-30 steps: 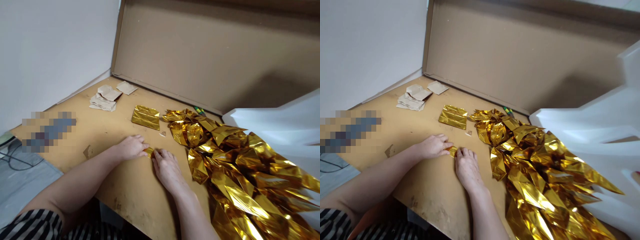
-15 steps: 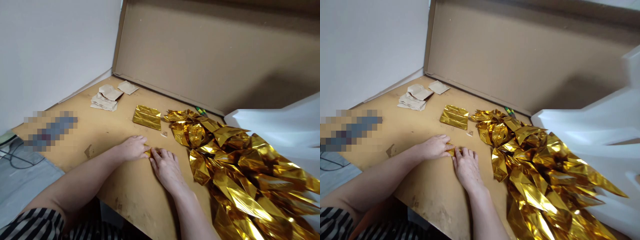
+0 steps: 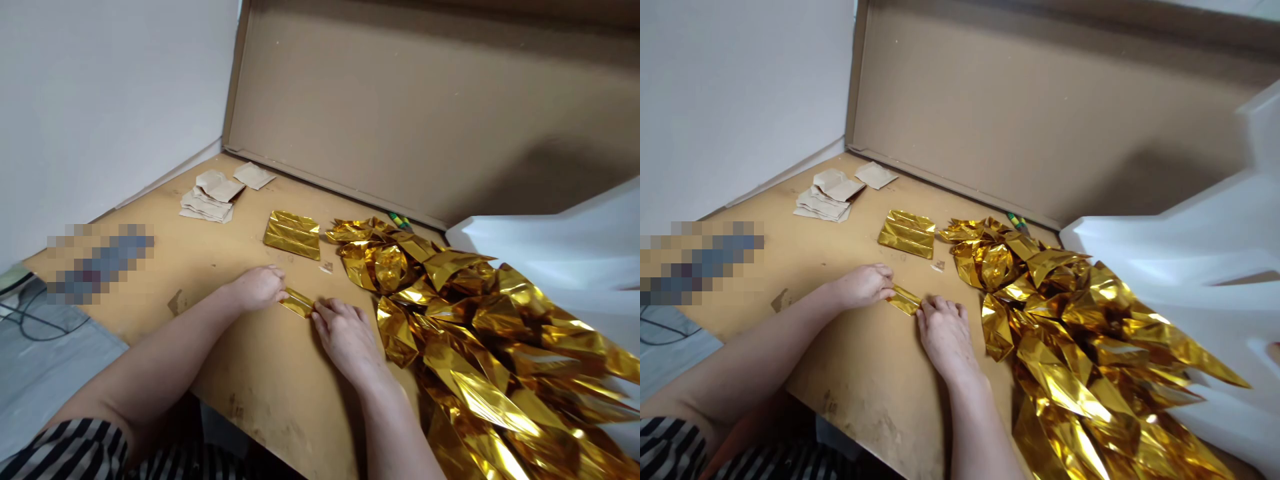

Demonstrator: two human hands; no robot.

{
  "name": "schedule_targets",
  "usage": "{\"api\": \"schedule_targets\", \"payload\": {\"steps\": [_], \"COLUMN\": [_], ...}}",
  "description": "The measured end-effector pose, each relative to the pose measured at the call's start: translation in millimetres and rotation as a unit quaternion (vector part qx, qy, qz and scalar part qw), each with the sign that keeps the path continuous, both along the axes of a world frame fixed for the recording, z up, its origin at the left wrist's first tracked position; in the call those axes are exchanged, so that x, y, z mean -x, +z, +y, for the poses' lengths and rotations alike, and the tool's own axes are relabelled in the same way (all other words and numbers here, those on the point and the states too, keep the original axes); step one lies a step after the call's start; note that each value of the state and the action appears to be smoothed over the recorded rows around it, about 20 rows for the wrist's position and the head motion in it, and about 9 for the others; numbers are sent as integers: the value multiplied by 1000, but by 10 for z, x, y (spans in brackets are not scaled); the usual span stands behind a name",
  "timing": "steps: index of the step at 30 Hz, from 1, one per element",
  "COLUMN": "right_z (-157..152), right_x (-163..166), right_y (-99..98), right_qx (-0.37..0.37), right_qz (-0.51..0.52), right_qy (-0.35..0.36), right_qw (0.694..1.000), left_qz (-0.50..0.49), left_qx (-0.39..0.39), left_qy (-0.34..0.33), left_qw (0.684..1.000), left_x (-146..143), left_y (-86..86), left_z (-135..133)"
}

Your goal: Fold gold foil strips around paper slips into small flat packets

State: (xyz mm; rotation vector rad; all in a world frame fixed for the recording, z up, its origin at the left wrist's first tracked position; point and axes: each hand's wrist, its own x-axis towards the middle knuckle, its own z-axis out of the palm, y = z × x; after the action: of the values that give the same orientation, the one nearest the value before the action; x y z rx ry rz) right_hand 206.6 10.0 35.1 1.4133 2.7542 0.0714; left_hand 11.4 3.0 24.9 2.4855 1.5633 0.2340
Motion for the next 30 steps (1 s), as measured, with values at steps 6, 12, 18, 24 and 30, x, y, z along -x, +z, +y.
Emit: {"api": "schedule_targets", "payload": {"steps": [6, 12, 18, 24, 30], "right_z": [10, 36, 48, 37, 58], "right_x": [-12, -39, -58, -54, -84], "right_y": [15, -1, 4, 18, 23], "right_qx": [12, 7, 5, -5, -2], "right_qz": [-5, 8, 15, -7, -20], "right_qy": [-11, -13, -9, -11, -19], "right_qw": [1000, 1000, 1000, 1000, 1000], "left_qz": [-2, -10, -45, -71, -87], "left_qx": [-3, 9, 3, 9, 16], "left_qy": [10, 15, -6, -11, -14], "left_qw": [1000, 1000, 999, 997, 996], "left_x": [50, 74, 135, 187, 204], "left_y": [1, 43, -22, -96, -123], "left_z": [17, 13, 29, 63, 85]}}
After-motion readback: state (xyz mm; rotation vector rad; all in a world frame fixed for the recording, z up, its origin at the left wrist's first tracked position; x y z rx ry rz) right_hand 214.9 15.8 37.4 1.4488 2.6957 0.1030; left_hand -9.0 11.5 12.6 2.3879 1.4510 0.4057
